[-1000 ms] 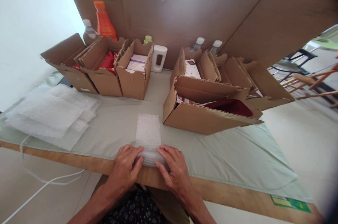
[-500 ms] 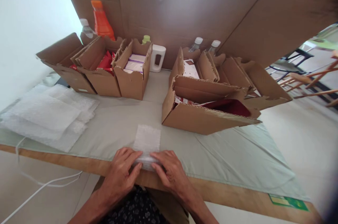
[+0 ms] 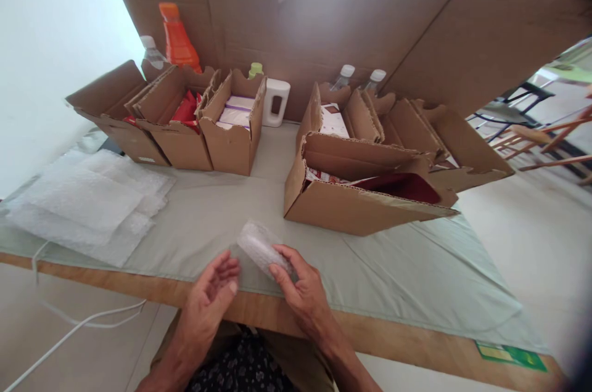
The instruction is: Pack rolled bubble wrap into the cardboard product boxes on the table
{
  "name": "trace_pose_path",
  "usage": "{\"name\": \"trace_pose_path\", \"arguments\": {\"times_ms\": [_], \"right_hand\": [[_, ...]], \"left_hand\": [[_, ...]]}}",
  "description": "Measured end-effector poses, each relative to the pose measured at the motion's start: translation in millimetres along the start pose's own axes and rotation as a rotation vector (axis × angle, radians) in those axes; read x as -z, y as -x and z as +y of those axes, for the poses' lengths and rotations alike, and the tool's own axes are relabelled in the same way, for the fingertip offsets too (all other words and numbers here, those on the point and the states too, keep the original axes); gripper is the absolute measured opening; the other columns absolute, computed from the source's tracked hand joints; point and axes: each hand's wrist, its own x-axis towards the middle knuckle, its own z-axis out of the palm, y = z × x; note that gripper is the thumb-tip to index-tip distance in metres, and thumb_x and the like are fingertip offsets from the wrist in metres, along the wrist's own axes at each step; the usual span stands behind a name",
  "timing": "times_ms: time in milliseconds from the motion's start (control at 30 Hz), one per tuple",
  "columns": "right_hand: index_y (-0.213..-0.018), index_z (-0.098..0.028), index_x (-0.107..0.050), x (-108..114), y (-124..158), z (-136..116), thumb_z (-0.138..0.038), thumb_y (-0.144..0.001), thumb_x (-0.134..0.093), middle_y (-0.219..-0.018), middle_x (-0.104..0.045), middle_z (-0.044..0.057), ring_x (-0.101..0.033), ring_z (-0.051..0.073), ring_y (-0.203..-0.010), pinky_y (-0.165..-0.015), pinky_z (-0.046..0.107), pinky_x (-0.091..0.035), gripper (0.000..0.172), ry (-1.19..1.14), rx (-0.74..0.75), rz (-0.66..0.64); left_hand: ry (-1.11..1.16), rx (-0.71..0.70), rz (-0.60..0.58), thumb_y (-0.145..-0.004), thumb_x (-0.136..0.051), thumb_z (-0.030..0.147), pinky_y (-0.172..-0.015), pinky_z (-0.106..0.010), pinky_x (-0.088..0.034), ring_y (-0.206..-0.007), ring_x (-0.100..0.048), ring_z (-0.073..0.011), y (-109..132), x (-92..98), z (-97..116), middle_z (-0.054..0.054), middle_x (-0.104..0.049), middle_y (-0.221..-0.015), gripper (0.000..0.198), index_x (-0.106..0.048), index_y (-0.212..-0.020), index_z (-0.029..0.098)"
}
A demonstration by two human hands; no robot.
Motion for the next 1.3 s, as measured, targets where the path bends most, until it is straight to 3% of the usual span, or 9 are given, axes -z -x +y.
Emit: {"name": "trace_pose_path", "arguments": {"times_ms": [133,233,300,467,567,767,900,1133,1300], "right_hand": [[-0.115,-0.025,-0.066,-1,17,-19,-0.029,-0.098,-0.055,-0.102,-0.074,0.004,-0.069,0.02,-0.091,-0.082,0.031,-0.055,0.021,-0.118,-0.028,-0.102],[-0.113,-0.025,-0.066,6,24,-16,-0.034,-0.098,-0.054,-0.112,-0.07,0.007,-0.065,0.024,-0.104,-0.094,0.039,-0.051,0.021,-0.055,0.041,0.087],[-0.12,-0.024,-0.063,15,24,-10,-0.039,-0.1,-0.05,-0.115,-0.069,0.009,-0.065,0.024,-0.105,-0.093,0.039,-0.053,0.028,-0.122,-0.015,0.145],[-0.136,-0.023,-0.055,8,25,-12,-0.053,-0.096,-0.052,-0.133,-0.063,0.012,-0.063,0.027,-0.118,-0.099,0.041,-0.054,0.05,-0.37,-0.062,-0.131],[-0.139,-0.024,-0.053,-16,36,-17,-0.047,-0.089,-0.064,-0.147,-0.052,0.013,-0.052,0.03,-0.134,-0.11,0.044,-0.045,0.056,-0.306,-0.023,-0.01],[-0.12,-0.024,-0.062,-29,49,-3,-0.031,-0.088,-0.062,-0.1,-0.073,0.005,-0.07,0.019,-0.085,-0.077,0.028,-0.059,0.033,-0.365,-0.101,0.214],[-0.113,-0.027,-0.068,32,48,2,-0.03,-0.091,-0.061,-0.092,-0.073,0.003,-0.069,0.018,-0.077,-0.069,0.026,-0.058,0.023,-0.218,0.013,0.29],[-0.119,-0.031,-0.069,218,14,-42,-0.021,-0.092,-0.067,-0.11,-0.073,0.005,-0.07,0.022,-0.092,-0.083,0.036,-0.058,0.029,0.486,0.3,0.544],[-0.112,-0.029,-0.071,285,-44,-65,-0.029,-0.098,-0.06,-0.1,-0.073,0.003,-0.064,0.021,-0.087,-0.083,0.039,-0.049,0.018,1.018,0.504,0.286]], "left_hand": [[0.46,0.2,-0.178,-0.082,-0.074,0.045,-0.105,-0.044,-0.049,-0.116,-0.066,-0.0279,4,-22.8,12,-0.011,-0.073,-0.12,0.05,-0.066,-0.123,0.018],[0.593,0.29,-0.167,-0.079,-0.079,0.043,-0.1,-0.04,-0.052,-0.109,-0.069,-0.0266,1,-29.4,17,-0.009,-0.076,-0.11,0.048,-0.069,-0.119,0.019],[0.624,0.353,-0.188,-0.078,-0.08,0.044,-0.095,-0.039,-0.054,-0.103,-0.071,-0.0266,1,-28.2,18,-0.009,-0.077,-0.105,0.047,-0.07,-0.117,0.018],[0.581,0.326,-0.178,-0.077,-0.08,0.047,-0.094,-0.037,-0.053,-0.102,-0.07,-0.0259,4,-28.1,17,-0.008,-0.077,-0.105,0.053,-0.069,-0.12,0.019],[0.477,0.283,-0.104,-0.078,-0.079,0.049,-0.094,-0.034,-0.053,-0.101,-0.07,-0.0232,3,-33.0,14,-0.006,-0.077,-0.107,0.055,-0.067,-0.124,0.021],[0.432,0.334,-0.162,-0.076,-0.078,0.057,-0.093,-0.037,-0.054,-0.107,-0.069,-0.0264,1,-47.2,9,-0.007,-0.077,-0.107,0.056,-0.07,-0.118,0.021],[0.216,0.122,-0.298,-0.085,-0.068,0.055,-0.101,-0.046,-0.052,-0.121,-0.062,-0.032,1,-56.3,24,-0.013,-0.068,-0.129,0.058,-0.061,-0.132,0.022],[-0.577,-1.139,-0.017,-0.088,-0.062,0.02,-0.117,-0.061,-0.033,-0.147,-0.034,-0.0364,-44,-99.0,116,-0.013,-0.042,-0.156,0.067,-0.037,-0.15,0.025],[-0.753,-1.235,-0.017,-0.088,-0.057,0.011,-0.115,-0.062,-0.034,-0.14,-0.045,-0.0353,-78,-137.7,141,-0.013,-0.066,-0.131,0.025,-0.065,-0.111,0.019]]}}
